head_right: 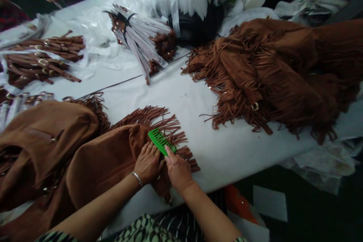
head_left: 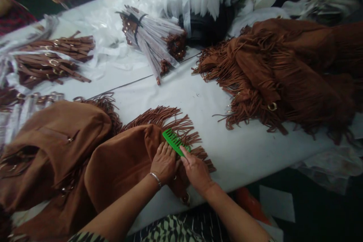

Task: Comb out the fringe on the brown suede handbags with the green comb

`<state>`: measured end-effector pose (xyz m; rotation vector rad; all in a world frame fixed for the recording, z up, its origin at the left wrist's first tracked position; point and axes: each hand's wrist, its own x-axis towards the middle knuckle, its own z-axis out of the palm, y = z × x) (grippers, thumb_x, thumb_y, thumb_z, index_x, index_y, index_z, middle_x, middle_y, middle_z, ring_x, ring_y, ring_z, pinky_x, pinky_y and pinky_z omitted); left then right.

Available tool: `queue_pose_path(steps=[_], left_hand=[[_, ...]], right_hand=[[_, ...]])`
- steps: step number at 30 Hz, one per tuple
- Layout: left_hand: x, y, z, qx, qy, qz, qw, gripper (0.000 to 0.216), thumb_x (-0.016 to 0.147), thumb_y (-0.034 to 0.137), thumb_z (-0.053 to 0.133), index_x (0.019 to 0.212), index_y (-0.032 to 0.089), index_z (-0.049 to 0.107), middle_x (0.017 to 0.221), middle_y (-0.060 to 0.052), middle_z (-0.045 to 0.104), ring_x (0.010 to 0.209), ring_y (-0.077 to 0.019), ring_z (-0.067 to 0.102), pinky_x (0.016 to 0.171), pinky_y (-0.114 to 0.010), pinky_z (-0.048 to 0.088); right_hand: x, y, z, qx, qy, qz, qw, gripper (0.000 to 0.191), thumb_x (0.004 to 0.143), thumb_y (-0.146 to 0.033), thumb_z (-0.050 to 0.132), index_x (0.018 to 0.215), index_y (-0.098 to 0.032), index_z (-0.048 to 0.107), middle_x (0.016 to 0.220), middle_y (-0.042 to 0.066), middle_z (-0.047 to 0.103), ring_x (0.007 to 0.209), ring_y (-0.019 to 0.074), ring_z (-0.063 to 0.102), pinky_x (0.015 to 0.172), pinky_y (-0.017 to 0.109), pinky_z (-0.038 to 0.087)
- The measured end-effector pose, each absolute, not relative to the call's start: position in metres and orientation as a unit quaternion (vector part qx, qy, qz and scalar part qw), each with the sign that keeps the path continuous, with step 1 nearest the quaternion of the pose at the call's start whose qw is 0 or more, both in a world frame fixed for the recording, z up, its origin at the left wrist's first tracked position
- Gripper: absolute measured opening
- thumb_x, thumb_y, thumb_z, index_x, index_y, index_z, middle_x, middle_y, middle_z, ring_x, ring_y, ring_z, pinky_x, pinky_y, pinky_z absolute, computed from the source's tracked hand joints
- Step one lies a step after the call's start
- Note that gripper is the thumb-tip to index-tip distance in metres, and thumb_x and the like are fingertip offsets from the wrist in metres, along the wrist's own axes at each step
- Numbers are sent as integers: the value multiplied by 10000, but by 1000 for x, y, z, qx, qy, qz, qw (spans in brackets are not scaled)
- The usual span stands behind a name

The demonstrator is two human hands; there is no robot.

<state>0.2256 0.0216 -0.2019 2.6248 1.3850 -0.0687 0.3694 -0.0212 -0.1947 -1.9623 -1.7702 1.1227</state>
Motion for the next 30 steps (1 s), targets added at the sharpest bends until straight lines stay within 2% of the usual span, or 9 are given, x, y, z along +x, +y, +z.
queue_pose_path(steps=[3,8,11,13,16,19,23,26,30], left_hand=[[217,14,-215,886,458,14,70,472,878,353,409,1273,105,482,1342,-96,453,1289,-232,334,1093,-389,244],[215,16,-225,883,461,38,80,505,869,348,405,1319,120,439,1389,-63,396,1321,-215,300,1104,-382,244],[213,17,-226,880,464,35,93,531,847,352,429,1326,123,433,1398,-55,383,1323,-217,297,1108,-381,242],[212,16,-226,879,466,31,102,535,847,353,424,1330,122,428,1402,-52,377,1326,-216,290,1109,-378,240],[211,16,-225,875,469,29,113,532,855,354,411,1329,113,427,1405,-58,372,1330,-222,281,1110,-387,233],[211,16,-224,873,472,28,121,530,855,354,410,1322,103,436,1403,-71,374,1331,-231,276,1109,-398,231],[209,17,-225,874,466,36,135,544,839,354,439,1329,117,429,1400,-79,378,1335,-239,269,1106,-408,236],[208,16,-227,876,461,40,137,570,826,343,451,1346,115,404,1406,-87,365,1338,-243,264,1107,-412,232],[209,15,-227,877,463,42,121,550,840,341,426,1339,110,415,1393,-86,388,1329,-241,278,1106,-411,227]], right_hand=[[380,5,-200,-706,-622,327,85,447,926,-293,381,1373,-277,372,1037,64,678,892,182,651,776,288,504],[429,59,-205,-756,-595,267,50,447,936,-340,330,1378,-290,361,996,60,692,807,198,662,681,295,499],[476,88,-193,-795,-553,234,89,452,927,-300,340,1358,-189,413,1017,121,679,850,224,652,730,333,492],[502,95,-178,-798,-548,217,129,449,924,-278,343,1342,-142,434,1155,140,616,1014,224,601,851,344,458],[502,70,-156,-758,-575,251,179,437,913,-293,379,1326,-173,457,1318,70,502,1178,182,493,983,298,388],[451,1,-149,-710,-552,362,245,453,914,-334,379,1333,-175,446,1314,55,505,1187,167,490,1011,301,392],[382,-96,-168,-686,-508,465,237,429,924,-341,353,1326,-231,452,1291,30,524,1198,160,478,1027,341,392],[369,-118,-191,-706,-510,439,219,418,921,-313,358,1326,-262,446,1290,24,527,1183,166,495,1028,372,392],[400,-85,-211,-767,-477,361,233,443,915,-320,363,1345,-232,423,1295,54,519,1155,181,521,984,354,427]])
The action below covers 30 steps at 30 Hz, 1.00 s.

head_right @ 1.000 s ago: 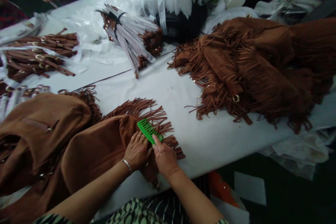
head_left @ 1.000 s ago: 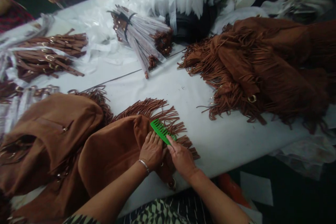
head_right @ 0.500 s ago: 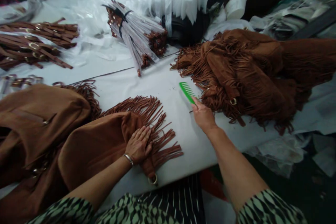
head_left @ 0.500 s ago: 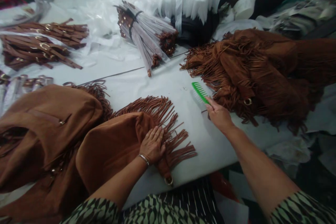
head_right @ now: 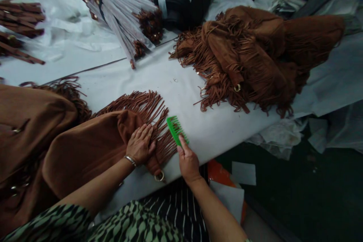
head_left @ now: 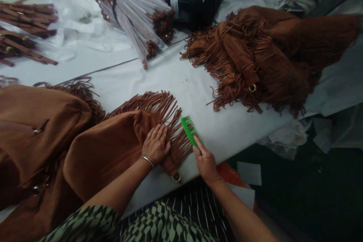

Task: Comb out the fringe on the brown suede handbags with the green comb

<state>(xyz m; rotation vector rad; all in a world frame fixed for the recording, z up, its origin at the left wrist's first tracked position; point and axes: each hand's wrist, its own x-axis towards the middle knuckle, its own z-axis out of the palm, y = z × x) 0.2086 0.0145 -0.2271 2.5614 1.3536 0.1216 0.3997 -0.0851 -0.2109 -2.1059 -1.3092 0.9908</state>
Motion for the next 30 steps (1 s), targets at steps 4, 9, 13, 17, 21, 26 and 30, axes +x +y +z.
queue_pose_path(steps=[4,9,13,17,21,26,30], left_hand=[[210,14,-225,880,460,36,112,543,839,339,423,1323,92,435,1384,-99,399,1321,-247,290,1100,-414,235],[211,15,-223,876,465,43,119,531,824,321,445,1311,110,453,1362,-95,429,1312,-247,310,1099,-412,247],[210,15,-225,878,464,47,110,522,833,323,434,1311,114,453,1376,-83,413,1313,-242,309,1098,-408,248],[210,14,-226,878,464,35,109,537,840,345,429,1321,106,438,1388,-76,397,1319,-241,294,1098,-407,244],[211,14,-225,874,471,32,112,540,841,346,424,1325,106,432,1386,-79,400,1322,-241,285,1102,-405,237],[212,15,-222,872,472,38,123,527,833,328,434,1311,106,448,1374,-91,414,1317,-240,296,1103,-406,243],[214,15,-222,864,483,37,136,524,840,332,424,1319,120,436,1384,-76,404,1325,-229,282,1118,-396,224]], right_hand=[[484,-55,-206,-843,-418,259,219,484,910,-321,339,1349,-133,418,1272,137,529,1122,225,546,935,368,446],[540,-70,-173,-843,-427,253,207,485,888,-339,388,1327,-144,460,1276,143,524,1110,264,548,934,410,445],[449,-97,-165,-737,-498,388,242,440,901,-384,384,1287,-213,505,1264,45,548,1155,199,521,980,378,439],[387,-106,-181,-690,-522,455,210,426,920,-339,336,1306,-232,478,1257,38,554,1151,169,524,994,358,424],[447,-86,-197,-764,-492,358,214,436,904,-347,363,1306,-224,479,1251,65,557,1145,188,530,957,349,445],[528,-65,-186,-833,-449,216,242,485,887,-339,364,1322,-146,453,1187,106,602,1088,220,570,925,401,460],[486,-69,-177,-741,-537,332,227,467,880,-392,395,1301,-215,489,1263,53,547,1163,210,514,1000,379,412]])
